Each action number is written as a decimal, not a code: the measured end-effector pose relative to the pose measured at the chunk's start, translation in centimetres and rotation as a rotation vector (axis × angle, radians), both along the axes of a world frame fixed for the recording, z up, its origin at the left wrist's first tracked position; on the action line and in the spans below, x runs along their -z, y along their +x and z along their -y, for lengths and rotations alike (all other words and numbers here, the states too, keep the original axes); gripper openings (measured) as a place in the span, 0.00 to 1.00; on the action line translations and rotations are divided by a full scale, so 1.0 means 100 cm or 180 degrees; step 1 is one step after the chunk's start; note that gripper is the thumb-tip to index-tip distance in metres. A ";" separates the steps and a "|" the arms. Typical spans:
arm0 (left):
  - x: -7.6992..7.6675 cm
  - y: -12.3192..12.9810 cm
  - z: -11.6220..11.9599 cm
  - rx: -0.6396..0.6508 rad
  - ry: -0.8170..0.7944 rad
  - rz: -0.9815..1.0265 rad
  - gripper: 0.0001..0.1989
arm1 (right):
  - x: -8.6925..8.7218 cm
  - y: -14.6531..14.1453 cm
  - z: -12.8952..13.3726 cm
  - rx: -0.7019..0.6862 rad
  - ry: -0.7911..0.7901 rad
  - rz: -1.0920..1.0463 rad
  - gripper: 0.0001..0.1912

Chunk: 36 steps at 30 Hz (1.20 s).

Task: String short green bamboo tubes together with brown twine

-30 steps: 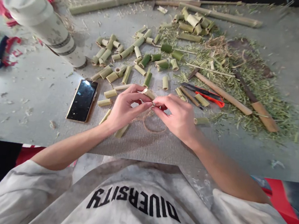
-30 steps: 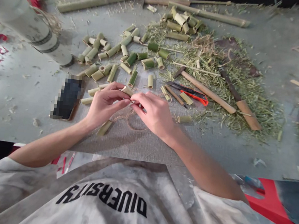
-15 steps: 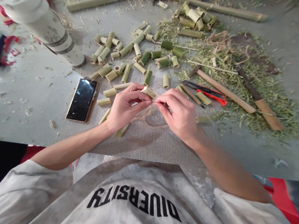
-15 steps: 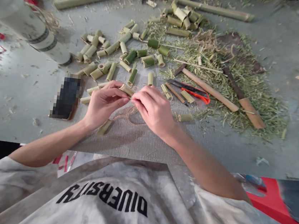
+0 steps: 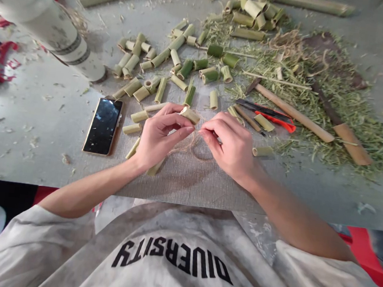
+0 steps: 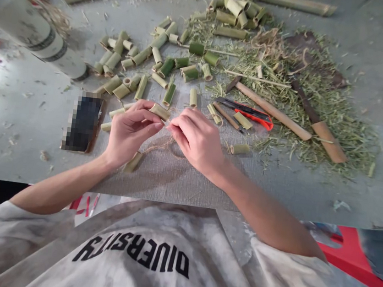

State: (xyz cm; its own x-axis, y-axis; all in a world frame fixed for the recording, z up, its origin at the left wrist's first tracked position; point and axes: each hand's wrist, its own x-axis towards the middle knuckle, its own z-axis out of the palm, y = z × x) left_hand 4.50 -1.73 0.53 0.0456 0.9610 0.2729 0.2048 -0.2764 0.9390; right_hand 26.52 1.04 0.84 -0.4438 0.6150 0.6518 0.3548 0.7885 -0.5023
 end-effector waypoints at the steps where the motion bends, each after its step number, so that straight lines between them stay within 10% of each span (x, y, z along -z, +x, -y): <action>1: 0.000 0.000 0.000 -0.0024 -0.0010 0.0022 0.03 | 0.000 0.000 0.000 0.0000 -0.0051 0.0018 0.08; 12: -0.007 -0.001 0.000 0.0189 -0.0267 -0.0084 0.19 | -0.004 0.000 0.001 0.0067 0.0336 0.0498 0.06; 36: -0.005 0.001 0.001 -0.0078 0.0058 -0.0203 0.01 | -0.002 0.000 0.002 0.0045 0.0011 0.0248 0.15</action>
